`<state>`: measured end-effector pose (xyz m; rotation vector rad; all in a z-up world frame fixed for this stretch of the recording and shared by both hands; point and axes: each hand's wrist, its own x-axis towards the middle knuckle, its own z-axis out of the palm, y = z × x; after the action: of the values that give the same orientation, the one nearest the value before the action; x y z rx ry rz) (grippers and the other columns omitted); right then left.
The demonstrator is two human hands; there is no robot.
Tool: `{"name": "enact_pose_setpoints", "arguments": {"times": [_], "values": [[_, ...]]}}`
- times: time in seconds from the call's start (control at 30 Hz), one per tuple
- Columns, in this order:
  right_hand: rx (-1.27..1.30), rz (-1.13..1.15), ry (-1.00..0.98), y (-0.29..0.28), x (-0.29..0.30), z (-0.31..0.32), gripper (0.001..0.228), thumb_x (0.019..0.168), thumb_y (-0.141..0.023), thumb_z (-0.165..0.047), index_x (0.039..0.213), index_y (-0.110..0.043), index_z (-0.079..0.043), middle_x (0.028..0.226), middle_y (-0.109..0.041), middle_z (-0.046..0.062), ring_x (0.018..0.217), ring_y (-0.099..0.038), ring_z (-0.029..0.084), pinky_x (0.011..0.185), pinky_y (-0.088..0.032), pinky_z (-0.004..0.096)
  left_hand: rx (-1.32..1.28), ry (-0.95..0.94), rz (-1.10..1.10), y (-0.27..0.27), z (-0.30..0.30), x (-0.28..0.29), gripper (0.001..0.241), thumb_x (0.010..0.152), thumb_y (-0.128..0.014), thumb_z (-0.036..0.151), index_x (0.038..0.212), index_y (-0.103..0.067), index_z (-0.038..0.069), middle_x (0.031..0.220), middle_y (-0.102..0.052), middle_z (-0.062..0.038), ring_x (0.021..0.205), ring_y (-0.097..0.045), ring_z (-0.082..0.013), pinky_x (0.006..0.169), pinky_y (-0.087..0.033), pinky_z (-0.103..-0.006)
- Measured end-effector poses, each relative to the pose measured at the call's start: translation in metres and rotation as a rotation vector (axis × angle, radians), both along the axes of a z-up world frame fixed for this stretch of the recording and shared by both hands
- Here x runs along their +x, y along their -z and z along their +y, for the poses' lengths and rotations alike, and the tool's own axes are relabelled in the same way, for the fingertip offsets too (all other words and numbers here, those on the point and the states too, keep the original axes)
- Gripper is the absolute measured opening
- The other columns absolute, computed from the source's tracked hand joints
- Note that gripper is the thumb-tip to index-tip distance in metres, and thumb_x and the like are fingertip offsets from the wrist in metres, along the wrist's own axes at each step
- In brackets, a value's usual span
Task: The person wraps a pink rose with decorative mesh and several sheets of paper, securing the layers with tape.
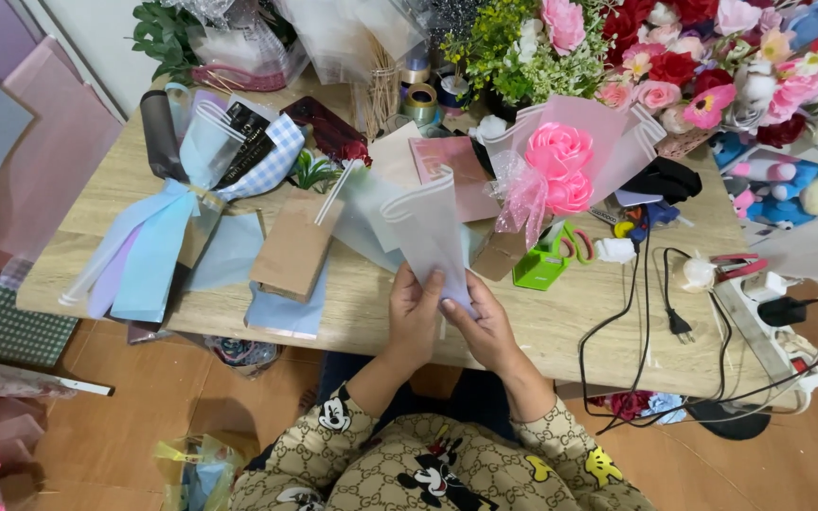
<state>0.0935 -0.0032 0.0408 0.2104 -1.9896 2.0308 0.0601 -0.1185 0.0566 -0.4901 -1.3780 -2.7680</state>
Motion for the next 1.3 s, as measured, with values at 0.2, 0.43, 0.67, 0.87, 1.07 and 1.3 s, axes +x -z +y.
{"name": "enact_pose_setpoints", "arguments": {"times": [0.2,0.43,0.67,0.87,1.07,1.3], "values": [[-0.177,-0.038,0.018,0.031,-0.009,0.009,0.025,0.1,-0.06,-0.01,0.125,-0.057,-0.006,0.084,-0.061,-0.001,0.072,-0.052,0.005,0.064,-0.044,0.019,0.024,0.044,-0.028,0.043,0.01,-0.016,0.023,0.104,-0.059,0.011,0.126,-0.054,0.01,0.111,-0.065,-0.001,0.106,-0.057,-0.0072,0.1,-0.047,-0.0328],[-0.2,-0.038,0.145,0.015,-0.007,0.008,0.024,0.099,-0.062,-0.01,0.123,-0.063,-0.006,0.09,-0.064,-0.003,0.078,-0.056,0.001,0.072,-0.05,0.018,-0.026,0.07,-0.18,0.04,0.016,-0.007,0.03,0.098,-0.067,0.006,0.128,-0.064,0.008,0.11,-0.072,-0.001,0.101,-0.064,-0.0096,0.098,-0.051,-0.0326],[0.116,0.2,0.472,0.024,0.0,0.059,0.022,0.091,-0.075,-0.008,0.111,-0.066,-0.002,0.107,-0.059,0.009,0.098,-0.053,0.017,0.088,-0.045,0.031,-0.068,-0.007,-0.251,0.046,0.013,-0.022,0.024,0.098,-0.066,0.004,0.122,-0.071,0.004,0.108,-0.077,-0.008,0.098,-0.068,-0.013,0.095,-0.055,-0.0361],[0.104,0.2,0.588,-0.018,-0.014,0.093,0.071,0.084,-0.082,-0.004,0.14,-0.039,-0.003,0.128,-0.051,0.011,0.117,-0.048,0.023,0.097,-0.043,0.034,-0.01,-0.13,-0.208,0.034,0.014,-0.052,0.017,0.099,-0.066,0.003,0.114,-0.07,0.008,0.095,-0.072,0.0,0.091,-0.065,-0.0066,0.094,-0.056,-0.0318],[0.275,0.132,0.453,-0.041,-0.044,0.105,0.1,0.068,-0.095,-0.007,0.148,-0.035,0.004,0.14,-0.051,0.03,0.135,-0.048,0.046,0.108,-0.042,0.059,-0.019,-0.157,-0.283,0.039,0.029,-0.084,0.007,0.099,-0.067,0.007,0.104,-0.071,0.01,0.087,-0.066,0.006,0.082,-0.06,-0.0047,0.085,-0.054,-0.0272],[0.062,0.082,0.356,-0.012,-0.049,0.123,0.051,0.075,-0.088,0.0,0.119,-0.063,-0.005,0.103,-0.071,0.007,0.099,-0.068,0.017,0.088,-0.058,0.037,0.011,-0.196,-0.189,0.046,0.048,-0.128,0.01,0.101,-0.068,0.015,0.109,-0.07,0.008,0.086,-0.062,0.007,0.084,-0.057,-0.0028,0.086,-0.052,-0.0262]]}}
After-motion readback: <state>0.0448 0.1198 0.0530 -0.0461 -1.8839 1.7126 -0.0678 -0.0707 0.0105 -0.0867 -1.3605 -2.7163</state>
